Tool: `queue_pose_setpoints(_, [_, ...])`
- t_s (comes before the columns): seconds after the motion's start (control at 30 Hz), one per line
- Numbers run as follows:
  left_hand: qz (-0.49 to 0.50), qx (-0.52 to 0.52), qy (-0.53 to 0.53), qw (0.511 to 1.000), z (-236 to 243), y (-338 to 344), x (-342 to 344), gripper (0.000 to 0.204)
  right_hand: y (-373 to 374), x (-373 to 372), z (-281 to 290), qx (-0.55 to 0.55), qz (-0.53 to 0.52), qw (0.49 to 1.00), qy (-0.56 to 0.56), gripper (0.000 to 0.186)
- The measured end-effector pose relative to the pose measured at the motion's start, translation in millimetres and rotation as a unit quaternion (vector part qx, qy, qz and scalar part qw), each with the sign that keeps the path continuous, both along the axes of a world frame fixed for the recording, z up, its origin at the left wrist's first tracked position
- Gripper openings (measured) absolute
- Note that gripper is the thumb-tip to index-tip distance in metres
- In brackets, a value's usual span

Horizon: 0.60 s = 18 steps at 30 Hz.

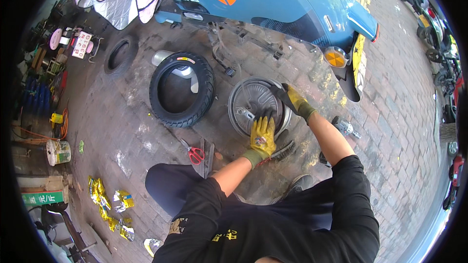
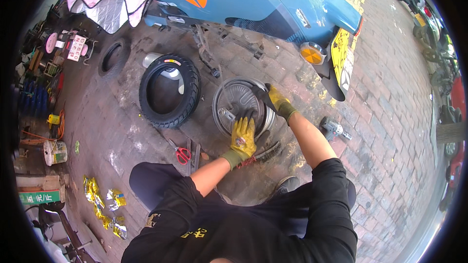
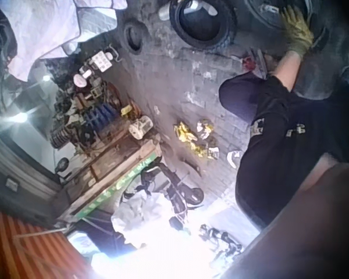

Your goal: The person removes a tire from a scooter wheel, cleans the rim with a scraper, and then mounts the tire back onto the rim using tire levers. The person works on the ground in a cluttered repair shop.

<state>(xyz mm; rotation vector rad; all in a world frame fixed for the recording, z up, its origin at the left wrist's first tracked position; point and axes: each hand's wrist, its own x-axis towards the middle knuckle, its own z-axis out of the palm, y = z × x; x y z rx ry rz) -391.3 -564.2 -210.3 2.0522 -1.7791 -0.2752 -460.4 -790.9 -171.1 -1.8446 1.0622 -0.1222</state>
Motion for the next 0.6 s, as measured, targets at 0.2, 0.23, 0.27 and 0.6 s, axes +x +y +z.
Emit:
queue_pose_setpoints(0.2, [0.128, 0.095, -0.046, 0.986, 15.9, 21.9, 0.1, 0.084, 33.0, 2.1, 9.8, 0.069, 0.048, 0.995, -0.052, 0.097])
queue_pose_setpoints(0.23, [0.133, 0.089, -0.052, 0.986, 21.0, 21.6, 11.9, 0.085, 34.6, 0.5, 12.6, 0.198, -0.023, 0.978, -0.067, 0.097])
queue_pose_setpoints(0.27, [0.151, 0.107, -0.066, 0.98, 20.4, 44.8, 35.9, 0.085, 67.1, 31.8, 58.1, 0.331, -0.094, 0.935, -0.082, 0.097])
queue_pose_setpoints(0.6, [0.21, 0.149, -0.316, 0.913, 6.2, 133.7, 203.9, 0.096, 49.0, 90.5, 48.8, -0.156, 0.222, 0.959, 0.081, 0.073])
